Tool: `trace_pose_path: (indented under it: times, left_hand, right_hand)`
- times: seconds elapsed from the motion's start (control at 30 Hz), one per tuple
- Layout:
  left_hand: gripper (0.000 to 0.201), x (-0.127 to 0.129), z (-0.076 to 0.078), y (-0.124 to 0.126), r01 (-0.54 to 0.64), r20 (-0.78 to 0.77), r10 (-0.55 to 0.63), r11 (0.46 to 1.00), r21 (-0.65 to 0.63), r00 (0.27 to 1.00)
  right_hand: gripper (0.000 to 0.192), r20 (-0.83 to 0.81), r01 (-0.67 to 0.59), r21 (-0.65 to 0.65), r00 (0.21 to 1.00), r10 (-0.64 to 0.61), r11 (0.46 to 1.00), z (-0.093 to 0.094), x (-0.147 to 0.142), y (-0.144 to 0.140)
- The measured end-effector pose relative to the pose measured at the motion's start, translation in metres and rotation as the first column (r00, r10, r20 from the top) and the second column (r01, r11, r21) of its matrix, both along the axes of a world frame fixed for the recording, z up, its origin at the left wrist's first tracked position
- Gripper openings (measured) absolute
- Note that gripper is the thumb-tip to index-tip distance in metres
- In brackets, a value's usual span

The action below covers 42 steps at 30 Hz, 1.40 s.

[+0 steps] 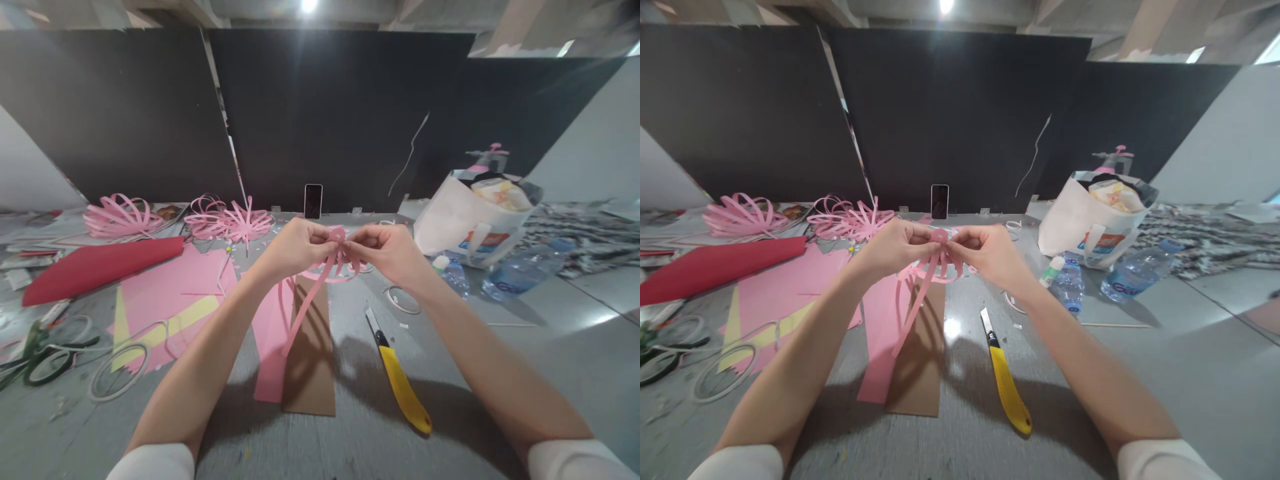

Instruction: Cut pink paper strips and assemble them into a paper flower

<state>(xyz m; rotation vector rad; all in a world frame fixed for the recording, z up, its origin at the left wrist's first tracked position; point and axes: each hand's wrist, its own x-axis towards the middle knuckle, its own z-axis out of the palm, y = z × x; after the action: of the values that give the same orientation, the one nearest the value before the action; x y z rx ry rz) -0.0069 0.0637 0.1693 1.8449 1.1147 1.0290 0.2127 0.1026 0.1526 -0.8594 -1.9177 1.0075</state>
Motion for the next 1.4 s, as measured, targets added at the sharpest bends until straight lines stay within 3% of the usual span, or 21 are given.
trace_pose_path:
  times: [0.63,0.93,1.1,1.23,1.4]
  left_hand:
    - [0.026,0.0,0.0,-0.001,-0.002,-0.016,0.002,1.0,0.002,1.0]
    - [0.025,0.001,-0.003,0.003,0.004,-0.002,-0.004,1.0,0.031,1.0]
    - [0.024,0.0,-0.002,0.002,-0.058,-0.033,0.06,0.996,0.063,0.998]
    - [0.025,-0.004,0.008,-0.005,-0.076,-0.012,0.077,0.995,0.066,0.997]
    - [0.024,-0.014,0.021,-0.013,-0.108,0.017,0.107,0.992,0.063,0.994]
  right_hand:
    - [0.046,0.031,0.038,0.006,0.999,-0.038,0.999,-0.003,0.001,0.002]
    - [0.043,0.017,0.0,-0.007,1.0,0.0,1.0,-0.001,-0.001,0.0]
    - [0.043,0.012,-0.011,-0.009,1.0,0.011,1.0,0.001,-0.001,-0.001]
    - [0.041,0.013,-0.127,-0.07,0.992,0.128,0.989,0.005,-0.005,-0.005]
    - [0.03,0.003,-0.342,-0.173,0.937,0.348,0.924,0.002,-0.013,-0.011]
